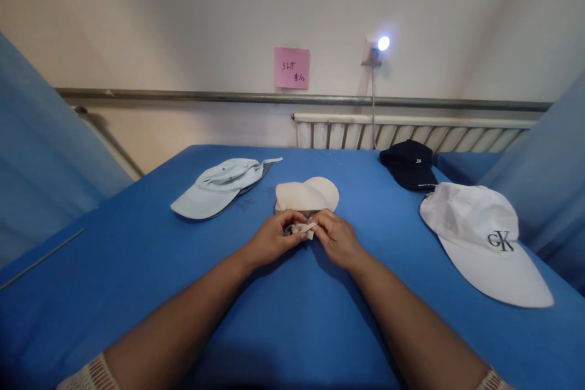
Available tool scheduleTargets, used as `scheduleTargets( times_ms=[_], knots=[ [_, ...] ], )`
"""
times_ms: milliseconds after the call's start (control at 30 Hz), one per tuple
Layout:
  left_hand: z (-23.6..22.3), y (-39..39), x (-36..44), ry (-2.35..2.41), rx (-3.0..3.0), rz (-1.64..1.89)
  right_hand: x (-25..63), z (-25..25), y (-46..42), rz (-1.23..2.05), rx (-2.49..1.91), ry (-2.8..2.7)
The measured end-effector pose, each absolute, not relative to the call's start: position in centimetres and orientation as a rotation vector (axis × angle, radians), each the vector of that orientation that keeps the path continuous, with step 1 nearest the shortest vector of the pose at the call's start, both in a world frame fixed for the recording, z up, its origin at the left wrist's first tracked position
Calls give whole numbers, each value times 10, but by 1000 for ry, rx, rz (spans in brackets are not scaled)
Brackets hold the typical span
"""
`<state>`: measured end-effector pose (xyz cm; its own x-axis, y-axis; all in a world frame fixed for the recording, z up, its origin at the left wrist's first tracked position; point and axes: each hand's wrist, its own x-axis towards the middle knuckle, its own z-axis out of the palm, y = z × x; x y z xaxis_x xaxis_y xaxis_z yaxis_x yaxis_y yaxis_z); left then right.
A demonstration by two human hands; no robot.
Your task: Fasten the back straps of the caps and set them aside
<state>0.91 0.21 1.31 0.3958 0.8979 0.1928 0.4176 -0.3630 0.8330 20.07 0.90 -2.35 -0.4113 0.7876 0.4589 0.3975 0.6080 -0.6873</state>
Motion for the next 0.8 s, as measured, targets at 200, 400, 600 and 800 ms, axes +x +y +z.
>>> scheduleTargets(
  times_ms=[200, 400, 600, 800],
  knots=[
    [12, -1, 10, 1261, 2153, 946, 195, -18, 2, 438, -941, -1895],
    [11, -3, 10, 1345, 2320, 1107, 190, -13, -4, 391, -917, -1925],
    [15, -3, 6, 1231, 2196, 990, 194, -17, -5, 588, -1036, -1833],
    [16, -3, 4, 1175, 2076, 986, 197, -21, 3, 587, -1028, -1802]
  ],
)
